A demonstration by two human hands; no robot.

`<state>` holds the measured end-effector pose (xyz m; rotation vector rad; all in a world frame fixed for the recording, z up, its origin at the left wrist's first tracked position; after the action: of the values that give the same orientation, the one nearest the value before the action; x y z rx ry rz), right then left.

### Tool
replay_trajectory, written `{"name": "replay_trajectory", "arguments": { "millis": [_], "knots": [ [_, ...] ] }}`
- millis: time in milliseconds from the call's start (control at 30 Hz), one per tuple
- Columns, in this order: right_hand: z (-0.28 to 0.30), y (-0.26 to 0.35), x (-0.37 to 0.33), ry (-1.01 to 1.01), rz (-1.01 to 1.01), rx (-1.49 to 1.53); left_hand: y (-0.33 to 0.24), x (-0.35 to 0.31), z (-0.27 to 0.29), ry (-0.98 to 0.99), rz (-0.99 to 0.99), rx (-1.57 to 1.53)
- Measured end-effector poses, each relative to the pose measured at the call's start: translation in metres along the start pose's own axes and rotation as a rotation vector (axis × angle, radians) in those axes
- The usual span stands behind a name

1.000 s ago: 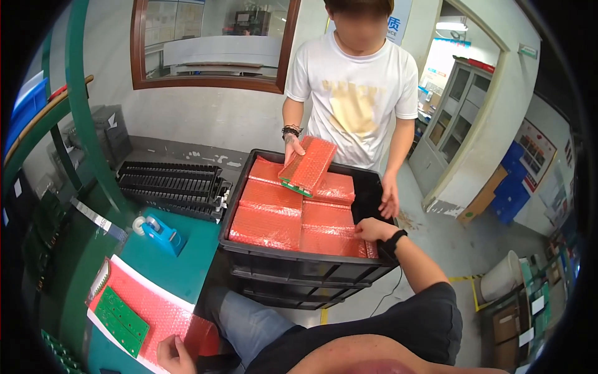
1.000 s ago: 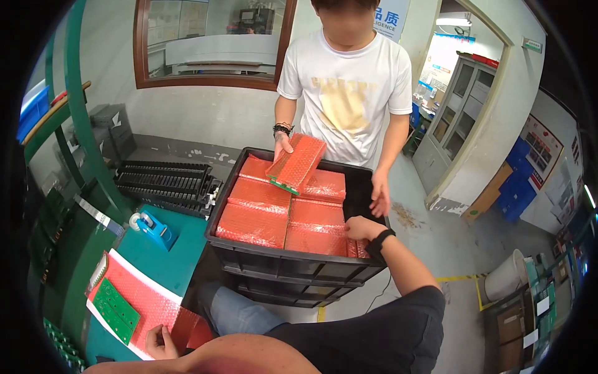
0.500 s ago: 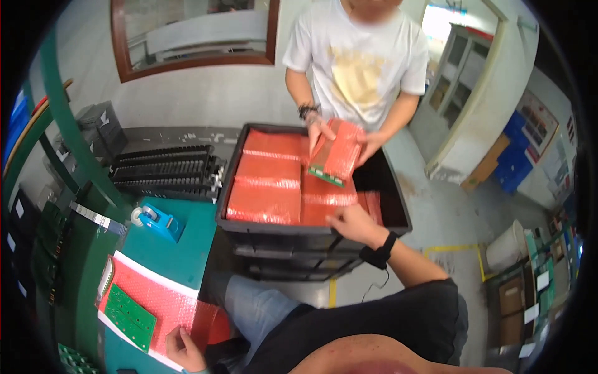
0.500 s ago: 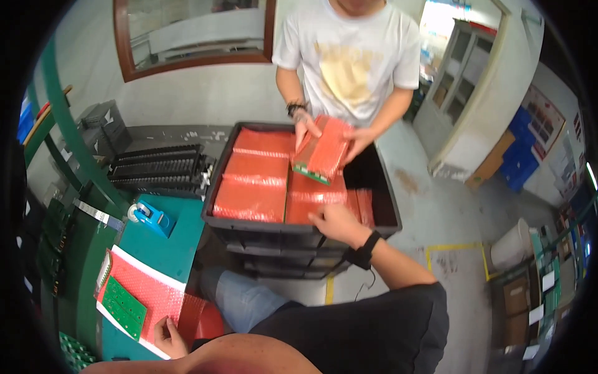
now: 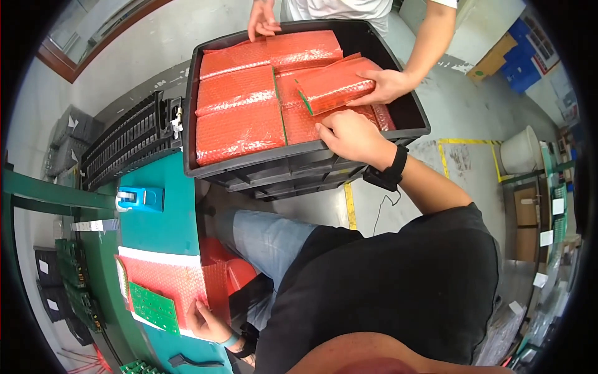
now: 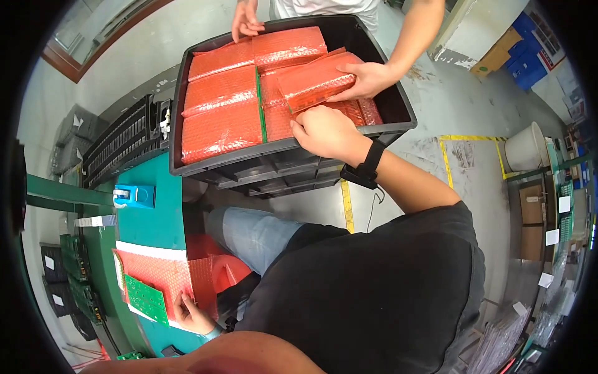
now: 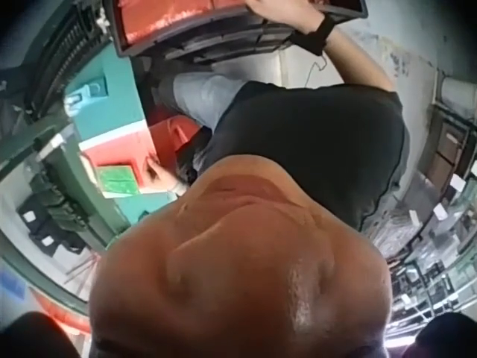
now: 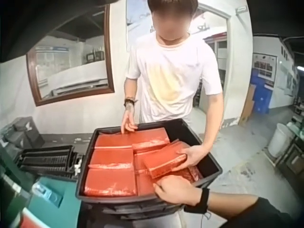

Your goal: Pack printed circuit boards into bubble wrap sleeves and organize them.

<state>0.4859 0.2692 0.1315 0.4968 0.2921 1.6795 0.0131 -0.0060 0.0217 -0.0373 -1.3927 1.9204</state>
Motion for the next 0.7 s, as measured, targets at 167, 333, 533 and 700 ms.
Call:
{"name": "replay_trajectory", "arguments": {
  "millis": [167, 333, 533, 700],
  "knots": [
    [-0.002, 0.003, -0.004, -0.015, 0.023, -0.002, 0.003, 0.002, 0.006, -0.018, 0.003, 0.004],
    [-0.002, 0.000, -0.003, -0.046, 0.040, -0.006, -0.004, -0.001, 0.000, -0.028, -0.036, 0.010],
    [-0.005, -0.005, -0.002, -0.068, 0.070, -0.024, -0.006, -0.004, 0.000, -0.030, 0.005, 0.009],
    [-0.005, 0.002, -0.002, -0.059, 0.056, -0.065, -0.015, 0.002, -0.003, -0.017, 0.029, -0.013]
  ]
}}
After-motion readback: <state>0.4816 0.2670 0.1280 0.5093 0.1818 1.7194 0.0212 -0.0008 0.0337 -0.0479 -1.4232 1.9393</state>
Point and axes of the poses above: each hand's wrist, its own x-axis towards the middle knuckle, its own z-axis out of the back of the hand, y = z × x, the point moved 1 cm from there along x, towards the middle knuckle, and after that the axes turned 7 degrees about -y, right-handed, at the moved point
